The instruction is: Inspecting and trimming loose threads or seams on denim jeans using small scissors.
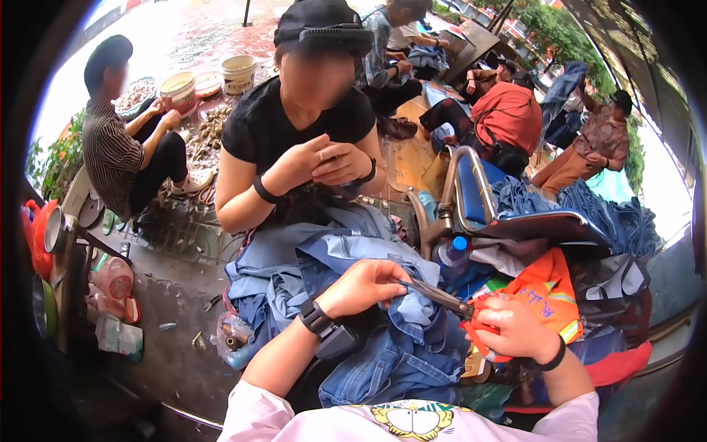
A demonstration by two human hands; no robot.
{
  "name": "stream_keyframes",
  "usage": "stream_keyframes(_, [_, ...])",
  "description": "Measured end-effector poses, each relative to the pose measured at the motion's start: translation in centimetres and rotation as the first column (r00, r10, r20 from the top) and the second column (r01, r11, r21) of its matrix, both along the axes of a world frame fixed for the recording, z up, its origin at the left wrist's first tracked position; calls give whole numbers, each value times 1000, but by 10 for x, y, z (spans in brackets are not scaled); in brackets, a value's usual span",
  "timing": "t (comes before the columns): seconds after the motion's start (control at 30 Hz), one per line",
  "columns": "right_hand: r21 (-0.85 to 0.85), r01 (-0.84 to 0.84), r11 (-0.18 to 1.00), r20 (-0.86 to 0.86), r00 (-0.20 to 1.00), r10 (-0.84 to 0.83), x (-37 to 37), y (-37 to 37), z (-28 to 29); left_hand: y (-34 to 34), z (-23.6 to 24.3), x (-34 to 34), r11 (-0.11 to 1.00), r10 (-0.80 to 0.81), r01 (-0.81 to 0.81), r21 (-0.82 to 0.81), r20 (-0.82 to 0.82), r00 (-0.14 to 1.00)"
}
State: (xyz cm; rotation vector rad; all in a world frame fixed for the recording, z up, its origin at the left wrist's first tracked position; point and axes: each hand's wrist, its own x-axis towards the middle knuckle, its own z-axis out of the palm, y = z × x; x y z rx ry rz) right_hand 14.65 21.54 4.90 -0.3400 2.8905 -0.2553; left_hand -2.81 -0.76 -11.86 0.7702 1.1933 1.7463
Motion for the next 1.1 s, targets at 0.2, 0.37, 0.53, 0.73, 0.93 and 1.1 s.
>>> stream_keyframes(0.2, [102, -92, 991, -172, 979, 108, 0, -2, 5, 8, 1, 1, 1000, -22, 22, 19, 18, 1000])
stream_keyframes(0.37, [218, -148, 965, -163, 969, 186, -11, -2, 8, 10, -1, -3, 999, -19, 18, 27, 34, 999])
stream_keyframes(0.53, [217, -181, 959, -112, 972, 209, -21, -6, 14, 1, 5, -3, 1000, 18, -17, -25, 28, 999])
stream_keyframes(0.73, [193, -200, 960, -75, 973, 218, -11, 2, 12, 7, 0, 7, 999, -39, 38, 22, 45, 998])
stream_keyframes(0.93, [177, -197, 964, -72, 975, 212, -23, -6, 12, 7, -9, 3, 997, 4, -11, 81, 94, 996])
stream_keyframes(1.1, [181, -168, 969, -30, 984, 176, -26, -4, 19, -9, 9, -3, 992, 115, -113, -60, 27, 993])
